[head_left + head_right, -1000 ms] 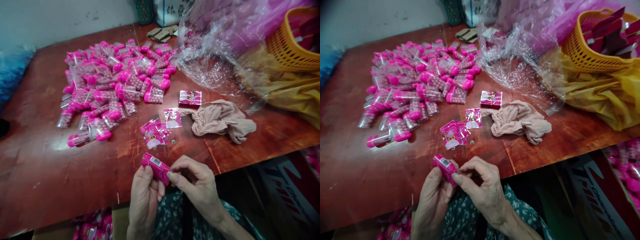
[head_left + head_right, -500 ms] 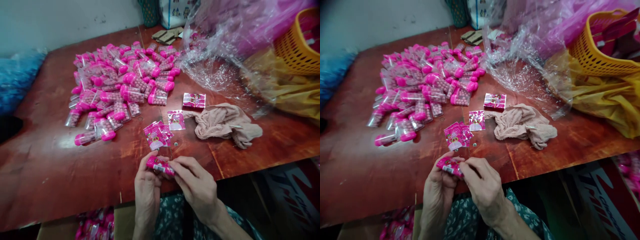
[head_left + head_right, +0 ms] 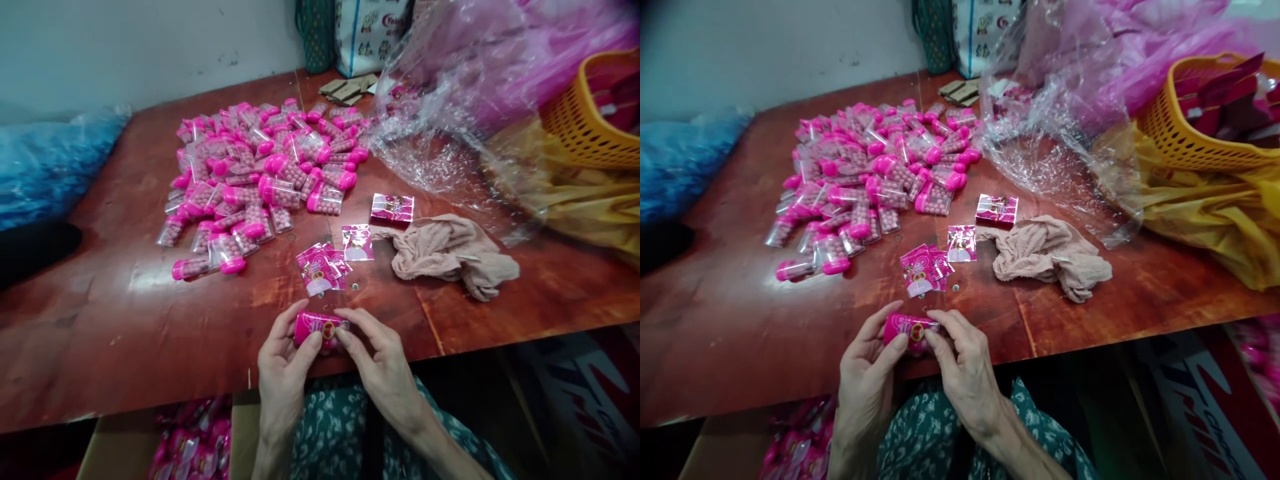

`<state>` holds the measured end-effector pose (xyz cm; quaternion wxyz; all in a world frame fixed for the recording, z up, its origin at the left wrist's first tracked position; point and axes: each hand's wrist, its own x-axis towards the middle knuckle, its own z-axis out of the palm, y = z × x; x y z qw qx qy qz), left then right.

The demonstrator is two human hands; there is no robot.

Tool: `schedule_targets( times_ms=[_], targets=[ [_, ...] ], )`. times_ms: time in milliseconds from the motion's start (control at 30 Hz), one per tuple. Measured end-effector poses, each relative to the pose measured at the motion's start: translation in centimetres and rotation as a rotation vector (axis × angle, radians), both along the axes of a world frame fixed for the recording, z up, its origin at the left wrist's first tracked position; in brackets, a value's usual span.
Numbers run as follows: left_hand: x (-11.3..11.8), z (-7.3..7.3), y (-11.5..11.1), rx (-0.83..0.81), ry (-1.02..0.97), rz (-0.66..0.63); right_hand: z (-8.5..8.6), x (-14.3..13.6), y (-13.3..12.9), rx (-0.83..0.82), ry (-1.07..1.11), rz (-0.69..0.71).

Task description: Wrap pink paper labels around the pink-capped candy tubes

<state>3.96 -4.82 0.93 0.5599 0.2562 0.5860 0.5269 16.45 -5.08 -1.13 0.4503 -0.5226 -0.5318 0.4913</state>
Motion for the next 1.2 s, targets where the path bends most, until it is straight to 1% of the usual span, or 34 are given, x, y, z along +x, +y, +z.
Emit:
schedule_targets(
  times_ms=[33,100,167,233,267,300,367,400,433,500,533,600,633,700,733,767,800,833,867,933,967,1000,1067,1200],
  targets=[
    [-0.3,0.2,-0.1,-0.006,0.061,-0.008,-0.3,0.1,-0.1,0.032,-0.006,0.021],
    [-1.5,0.7,-0.1,0.020,0.137,0.008,-0.9,0.3,-0.2,0.086,0.052,0.046],
    [-3.1,1.2,0.0,0.105,0.121,0.065,-1.4,0.4,-0.2,0.108,0.123,0.012],
    [-4.5,1.7,0.3,0.209,0.099,0.098,-1.7,0.4,-0.2,0.111,0.129,-0.055],
    [-4.9,1.8,0.5,0.248,0.134,0.082,-1.8,0.3,-0.2,0.116,0.105,-0.075],
    [-5.2,1.8,0.7,0.254,0.219,0.030,-1.8,0.3,-0.1,0.129,0.079,-0.086],
    [-5.2,1.8,0.9,0.220,0.469,-0.133,-1.8,0.1,-0.1,0.170,0.034,-0.086],
    [-5.0,1.8,0.9,0.214,0.564,-0.189,-1.8,0.0,-0.1,0.191,0.019,-0.085],
    [-4.9,1.8,0.8,0.242,0.612,-0.190,-1.8,0.0,-0.1,0.206,0.010,-0.084],
    [-4.7,1.8,0.5,0.328,0.630,-0.132,-1.7,-0.1,-0.1,0.221,0.003,-0.090],
    [-4.8,1.8,0.3,0.338,0.631,-0.155,-1.7,-0.1,-0.1,0.225,0.001,-0.093],
    [-5.1,1.8,0.0,0.278,0.639,-0.227,-1.7,-0.1,0.0,0.230,-0.008,-0.094],
    [-5.3,1.8,-0.1,0.235,0.648,-0.219,-1.7,-0.1,0.0,0.234,-0.015,-0.093],
    [-5.8,1.9,-0.1,0.194,0.672,-0.133,-1.8,-0.1,0.0,0.244,-0.029,-0.093],
    [-6.0,1.9,-0.1,0.187,0.688,-0.120,-1.8,-0.1,0.0,0.250,-0.038,-0.094],
    [-6.2,2.0,0.0,0.168,0.695,-0.164,-1.8,-0.1,0.0,0.258,-0.046,-0.095],
    [-6.2,2.1,0.0,0.137,0.682,-0.223,-1.9,-0.1,0.0,0.264,-0.052,-0.094],
    [-6.2,2.3,0.1,0.105,0.647,-0.239,-1.9,-0.1,0.0,0.265,-0.054,-0.093],
    [-6.2,2.5,0.1,0.081,0.589,-0.189,-1.8,-0.2,0.0,0.261,-0.049,-0.093],
    [-6.0,2.9,0.3,0.044,0.418,-0.010,-1.7,-0.3,0.0,0.230,-0.032,-0.100],
    [-5.9,3.0,0.5,0.026,0.322,0.043,-1.5,-0.3,0.0,0.210,-0.028,-0.107],
    [-5.7,3.1,0.6,0.003,0.232,0.052,-1.3,-0.4,0.1,0.189,-0.026,-0.111],
    [-5.3,3.2,0.9,-0.049,0.093,0.005,-0.9,-0.6,0.1,0.150,-0.015,-0.108],
    [-4.1,3.0,1.2,-0.072,-0.013,-0.030,-0.3,-0.8,0.0,0.116,0.063,-0.068]
  ],
)
